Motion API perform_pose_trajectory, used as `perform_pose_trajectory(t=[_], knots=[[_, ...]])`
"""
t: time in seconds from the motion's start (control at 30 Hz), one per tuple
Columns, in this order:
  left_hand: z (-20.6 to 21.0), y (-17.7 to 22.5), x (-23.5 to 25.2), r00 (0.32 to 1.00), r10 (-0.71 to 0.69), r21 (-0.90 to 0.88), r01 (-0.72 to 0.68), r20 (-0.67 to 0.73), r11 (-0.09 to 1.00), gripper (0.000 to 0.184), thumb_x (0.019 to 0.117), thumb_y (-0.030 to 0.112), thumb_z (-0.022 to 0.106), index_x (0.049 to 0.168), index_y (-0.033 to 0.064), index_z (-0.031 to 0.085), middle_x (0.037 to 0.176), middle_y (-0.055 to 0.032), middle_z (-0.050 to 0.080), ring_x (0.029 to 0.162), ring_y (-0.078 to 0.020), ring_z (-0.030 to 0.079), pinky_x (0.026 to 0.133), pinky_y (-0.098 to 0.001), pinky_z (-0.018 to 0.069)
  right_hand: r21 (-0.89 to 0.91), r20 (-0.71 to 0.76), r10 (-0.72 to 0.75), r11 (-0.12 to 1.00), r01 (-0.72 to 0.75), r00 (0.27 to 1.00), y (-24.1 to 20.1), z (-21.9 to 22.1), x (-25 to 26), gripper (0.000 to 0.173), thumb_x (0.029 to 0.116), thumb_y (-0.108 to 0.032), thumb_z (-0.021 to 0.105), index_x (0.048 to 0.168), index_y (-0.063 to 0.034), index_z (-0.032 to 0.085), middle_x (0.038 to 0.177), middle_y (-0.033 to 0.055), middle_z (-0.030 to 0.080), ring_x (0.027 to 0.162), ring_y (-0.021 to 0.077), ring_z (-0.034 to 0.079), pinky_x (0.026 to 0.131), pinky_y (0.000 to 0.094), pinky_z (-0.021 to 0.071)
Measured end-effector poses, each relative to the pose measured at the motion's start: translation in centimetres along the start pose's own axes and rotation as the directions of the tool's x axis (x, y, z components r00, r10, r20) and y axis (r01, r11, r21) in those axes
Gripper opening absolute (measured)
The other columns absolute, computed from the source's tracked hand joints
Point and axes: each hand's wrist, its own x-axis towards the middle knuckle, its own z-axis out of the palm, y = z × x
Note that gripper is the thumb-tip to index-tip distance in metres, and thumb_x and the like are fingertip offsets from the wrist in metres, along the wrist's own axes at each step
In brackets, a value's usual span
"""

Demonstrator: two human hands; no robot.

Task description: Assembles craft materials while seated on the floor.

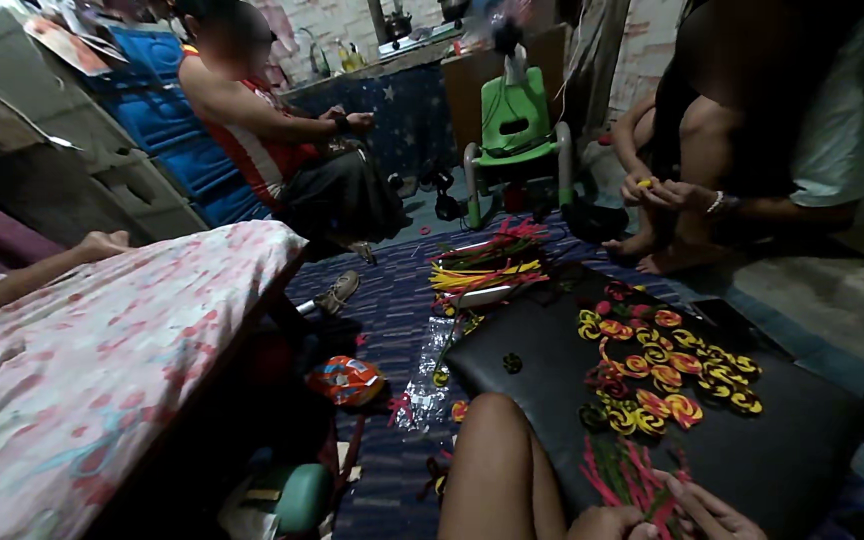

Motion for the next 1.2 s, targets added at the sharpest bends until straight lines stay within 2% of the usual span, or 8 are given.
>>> perform_pose_trajectory(t=[0.23, 0.4, 0.5, 0.6, 0.73, 0.87, 1.03, 1.2], knots=[[0.4, 0.8, 0.2, 0.997, 0.080, -0.097, -0.079, 0.004, 0.992, 0.034, 0.1091, 0.011, 0.041, 0.103, -0.0132, 0.064, 0.087, -0.0193, 0.065, 0.078, -0.0208, 0.061, 0.077, -0.0375, 0.0514, 0.076, -0.149, -0.003, 0.997, 0.014, 0.989, -0.6, 0.3, -0.6, 0.029, 0.1067, -0.006, 0.043, 0.096, -0.0077, 0.070, 0.065, -0.0133, 0.060, 0.054, -0.0040, 0.054, 0.054, 0.0128, 0.0481], [1.9, 0.9, 0.2, 0.996, 0.036, -0.299, -0.011, 0.079, 0.954, 0.031, 0.1100, 0.011, 0.037, 0.105, -0.0102, 0.059, 0.080, -0.0046, 0.054, 0.066, -0.0044, 0.047, 0.063, -0.0210, 0.0422, 0.192, -0.198, 0.111, 0.979, -0.073, 0.974, -0.5, -0.1, -0.2, 0.027, 0.1081, -0.012, 0.045, 0.097, -0.0070, 0.069, 0.064, -0.0116, 0.060, 0.052, -0.0030, 0.053, 0.051, 0.0128, 0.0469], [2.8, 1.0, -0.1, 0.989, -0.059, -0.517, 0.123, 0.139, 0.847, 0.025, 0.1102, 0.012, 0.033, 0.102, 0.0011, 0.054, 0.068, 0.0078, 0.044, 0.053, 0.0022, 0.037, 0.049, -0.0148, 0.0339, 0.298, -0.223, 0.209, 0.945, -0.137, 0.952, 0.3, -0.7, 0.4, 0.029, 0.1101, -0.017, 0.042, 0.095, -0.0095, 0.066, 0.062, -0.0109, 0.057, 0.049, -0.0030, 0.049, 0.048, 0.0125, 0.0438], [2.5, 0.8, -0.2, 0.981, -0.135, -0.614, 0.194, 0.142, 0.765, 0.025, 0.1106, 0.015, 0.032, 0.100, 0.0096, 0.054, 0.065, 0.0120, 0.044, 0.051, 0.0031, 0.037, 0.047, -0.0144, 0.0323, 0.260, -0.209, 0.188, 0.957, -0.131, 0.960, 0.2, -0.8, 0.6, 0.029, 0.1089, -0.015, 0.043, 0.095, -0.0083, 0.068, 0.062, -0.0100, 0.057, 0.049, -0.0025, 0.049, 0.048, 0.0129, 0.0438], [1.5, -0.2, -0.6, 0.975, -0.206, -0.610, 0.214, 0.085, 0.763, 0.026, 0.1089, 0.013, 0.034, 0.095, 0.0122, 0.057, 0.060, 0.0137, 0.045, 0.048, 0.0048, 0.038, 0.045, -0.0129, 0.0325, -0.052, -0.178, 0.037, 0.998, -0.047, 0.983, -1.4, -0.4, 0.0, 0.020, 0.1034, -0.007, 0.055, 0.104, 0.0014, 0.073, 0.076, -0.0040, 0.067, 0.061, -0.0010, 0.057, 0.059, 0.0161, 0.0499], [0.0, -0.1, -0.6, 0.957, -0.280, -0.522, 0.278, 0.077, 0.806, 0.032, 0.1101, 0.015, 0.033, 0.100, 0.0063, 0.062, 0.059, 0.0118, 0.046, 0.046, 0.0043, 0.039, 0.044, -0.0126, 0.0334, -0.159, -0.189, -0.025, 0.987, -0.005, 0.982, -2.0, 0.6, -0.4, 0.019, 0.1017, -0.010, 0.062, 0.110, 0.0022, 0.073, 0.092, 0.0022, 0.071, 0.071, -0.0009, 0.060, 0.065, 0.0167, 0.0512], [-1.0, 0.2, -0.8, 0.965, -0.256, -0.502, 0.248, 0.055, 0.828, 0.034, 0.1072, 0.009, 0.037, 0.112, -0.0026, 0.068, 0.066, 0.0048, 0.062, 0.053, -0.0032, 0.058, 0.053, -0.0199, 0.0523, -0.046, -0.215, -0.011, 0.999, 0.001, 0.977, -2.1, 1.0, -0.2, 0.020, 0.1036, -0.009, 0.058, 0.112, -0.0001, 0.074, 0.088, -0.0010, 0.072, 0.066, -0.0020, 0.059, 0.061, 0.0155, 0.0500], [-1.3, 0.4, -1.2, 0.962, -0.271, -0.465, 0.250, 0.023, 0.849, 0.029, 0.1076, 0.009, 0.041, 0.112, 0.0003, 0.069, 0.062, 0.0085, 0.052, 0.048, 0.0007, 0.046, 0.046, -0.0163, 0.0430, 0.015, -0.223, 0.044, 0.999, -0.042, 0.974, -2.3, 0.9, -0.1, 0.019, 0.1023, -0.011, 0.062, 0.109, -0.0002, 0.076, 0.081, -0.0027, 0.070, 0.060, -0.0025, 0.056, 0.056, 0.0150, 0.0471]])
